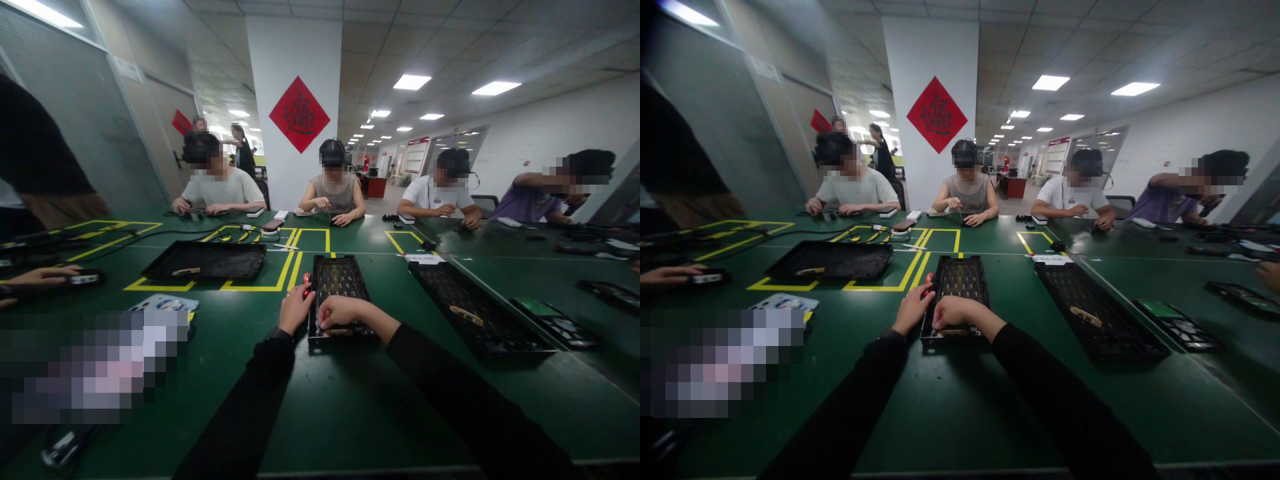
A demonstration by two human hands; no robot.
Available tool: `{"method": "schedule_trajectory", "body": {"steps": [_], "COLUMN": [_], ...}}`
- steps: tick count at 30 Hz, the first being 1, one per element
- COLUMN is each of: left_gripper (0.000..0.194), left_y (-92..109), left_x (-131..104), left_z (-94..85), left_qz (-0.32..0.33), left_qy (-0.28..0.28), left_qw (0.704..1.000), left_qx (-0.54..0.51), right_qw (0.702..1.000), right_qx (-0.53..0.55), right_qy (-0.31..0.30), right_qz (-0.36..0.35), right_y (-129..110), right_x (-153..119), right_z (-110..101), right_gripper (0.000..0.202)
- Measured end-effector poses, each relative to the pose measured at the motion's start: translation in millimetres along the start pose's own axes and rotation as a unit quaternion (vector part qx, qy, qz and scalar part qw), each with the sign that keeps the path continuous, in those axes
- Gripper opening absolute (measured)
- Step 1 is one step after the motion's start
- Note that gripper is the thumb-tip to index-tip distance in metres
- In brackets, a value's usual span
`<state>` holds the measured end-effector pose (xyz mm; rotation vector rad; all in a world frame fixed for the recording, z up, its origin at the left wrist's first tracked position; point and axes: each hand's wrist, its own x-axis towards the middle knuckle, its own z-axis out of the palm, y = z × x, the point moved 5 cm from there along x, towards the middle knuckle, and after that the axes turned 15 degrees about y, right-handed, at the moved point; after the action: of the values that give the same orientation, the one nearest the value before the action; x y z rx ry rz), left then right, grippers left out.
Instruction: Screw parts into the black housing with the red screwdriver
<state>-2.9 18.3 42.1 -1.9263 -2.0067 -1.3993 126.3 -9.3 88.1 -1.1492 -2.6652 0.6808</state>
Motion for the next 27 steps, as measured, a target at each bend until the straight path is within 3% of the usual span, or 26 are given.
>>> {"method": "schedule_trajectory", "body": {"steps": [12,27], "left_gripper": [0.036,0.040], "left_y": [1,0], "left_x": [1,1], "left_z": [-0.3,-2.1], "left_qz": [-0.002,-0.025], "left_qy": [-0.001,0.007], "left_qw": [1.000,0.999], "left_qx": [0.003,-0.024], "right_qw": [0.998,0.998], "right_qx": [0.026,0.017], "right_qy": [-0.044,-0.041], "right_qz": [0.027,0.047], "right_y": [3,5], "right_x": [1,8], "right_z": [4,5], "right_gripper": [0.016,0.017]}}
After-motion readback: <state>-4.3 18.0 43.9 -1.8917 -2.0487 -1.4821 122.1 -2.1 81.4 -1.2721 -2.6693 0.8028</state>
